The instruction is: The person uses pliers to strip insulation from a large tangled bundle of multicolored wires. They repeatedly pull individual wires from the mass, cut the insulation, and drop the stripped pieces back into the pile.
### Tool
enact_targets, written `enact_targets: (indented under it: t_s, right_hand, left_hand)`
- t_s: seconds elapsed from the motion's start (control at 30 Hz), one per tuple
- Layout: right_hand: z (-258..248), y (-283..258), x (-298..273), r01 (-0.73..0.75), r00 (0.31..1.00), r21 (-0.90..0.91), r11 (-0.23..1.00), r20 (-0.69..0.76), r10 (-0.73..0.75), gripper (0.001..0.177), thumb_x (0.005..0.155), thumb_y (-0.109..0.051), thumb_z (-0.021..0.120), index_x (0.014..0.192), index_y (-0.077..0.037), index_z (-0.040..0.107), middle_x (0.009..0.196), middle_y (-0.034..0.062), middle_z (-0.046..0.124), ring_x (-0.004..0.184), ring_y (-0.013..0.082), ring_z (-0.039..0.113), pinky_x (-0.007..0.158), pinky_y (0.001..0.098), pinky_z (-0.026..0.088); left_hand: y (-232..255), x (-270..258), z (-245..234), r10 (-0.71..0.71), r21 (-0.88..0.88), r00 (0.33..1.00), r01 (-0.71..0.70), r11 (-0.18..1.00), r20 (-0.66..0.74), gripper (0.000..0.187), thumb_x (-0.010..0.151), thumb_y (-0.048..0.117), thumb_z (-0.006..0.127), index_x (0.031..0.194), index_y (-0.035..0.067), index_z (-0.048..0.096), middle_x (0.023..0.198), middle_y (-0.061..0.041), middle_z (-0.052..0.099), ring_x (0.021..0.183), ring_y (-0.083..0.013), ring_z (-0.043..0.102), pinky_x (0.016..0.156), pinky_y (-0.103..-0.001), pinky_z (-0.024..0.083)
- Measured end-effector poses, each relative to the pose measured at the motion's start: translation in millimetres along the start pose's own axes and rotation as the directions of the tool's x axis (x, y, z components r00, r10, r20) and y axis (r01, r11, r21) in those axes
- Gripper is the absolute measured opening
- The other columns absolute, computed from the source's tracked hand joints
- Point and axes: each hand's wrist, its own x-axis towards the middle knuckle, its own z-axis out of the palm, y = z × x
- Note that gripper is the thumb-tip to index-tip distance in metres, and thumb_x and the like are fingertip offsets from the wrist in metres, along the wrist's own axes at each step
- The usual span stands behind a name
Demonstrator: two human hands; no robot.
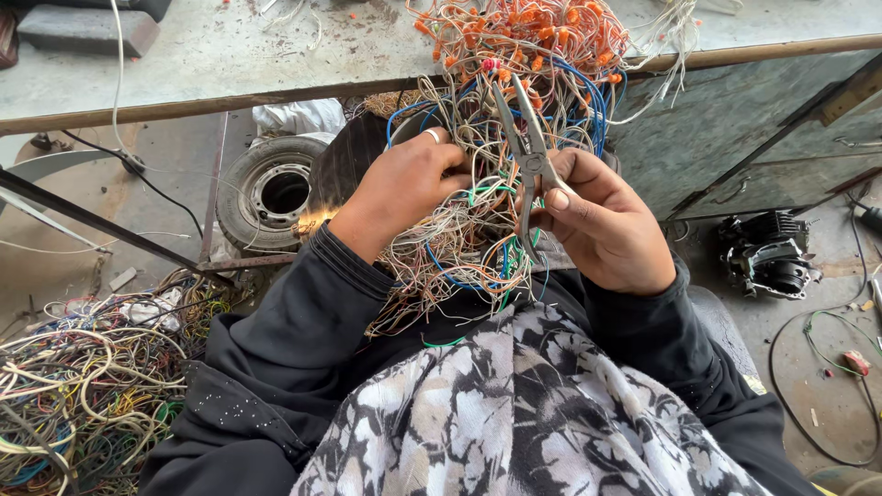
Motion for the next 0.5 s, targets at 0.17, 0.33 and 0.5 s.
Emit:
enact_targets:
  t_s: [0.17,0.33,0.5]
  right_hand:
    - [-1.0,0.9,0.3,-0.005,1.000,-0.018,1.000,-0.025,0.005,0.024,0.107,-0.012,0.063,0.128,-0.001,0.058,0.115,0.0066,0.064,0.107,0.0161,0.063,0.096,0.0359,0.051]
    - [0.0,-2.0,-1.4,0.025,1.000,-0.024,0.999,-0.018,-0.026,0.019,0.109,-0.010,0.061,0.125,0.000,0.058,0.117,0.0094,0.065,0.106,0.0194,0.064,0.094,0.0402,0.054]
    - [1.5,-8.2,-2.5,0.044,0.999,-0.008,0.999,0.001,-0.044,0.012,0.111,-0.011,0.059,0.120,-0.003,0.056,0.119,0.0140,0.066,0.111,0.0218,0.066,0.096,0.0425,0.055]
  left_hand:
    - [-6.6,-4.3,5.0,0.324,0.165,0.946,-0.318,0.934,-0.012,0.023,0.087,0.009,0.063,0.108,0.008,0.072,0.119,-0.006,0.067,0.105,-0.0334,0.063,0.085,-0.040,0.054]
    - [-6.8,-0.9,5.4,-0.105,-0.131,0.992,0.114,0.985,0.072,0.021,0.094,0.025,0.070,0.104,0.007,0.071,0.100,-0.014,0.067,0.099,-0.0346,0.064,0.083,-0.046,0.052]
    - [1.3,-1.6,-8.7,-0.187,-0.167,0.982,0.190,0.968,0.034,0.017,0.092,0.023,0.068,0.104,0.012,0.072,0.092,-0.012,0.075,0.089,-0.0334,0.069,0.073,-0.046,0.053]
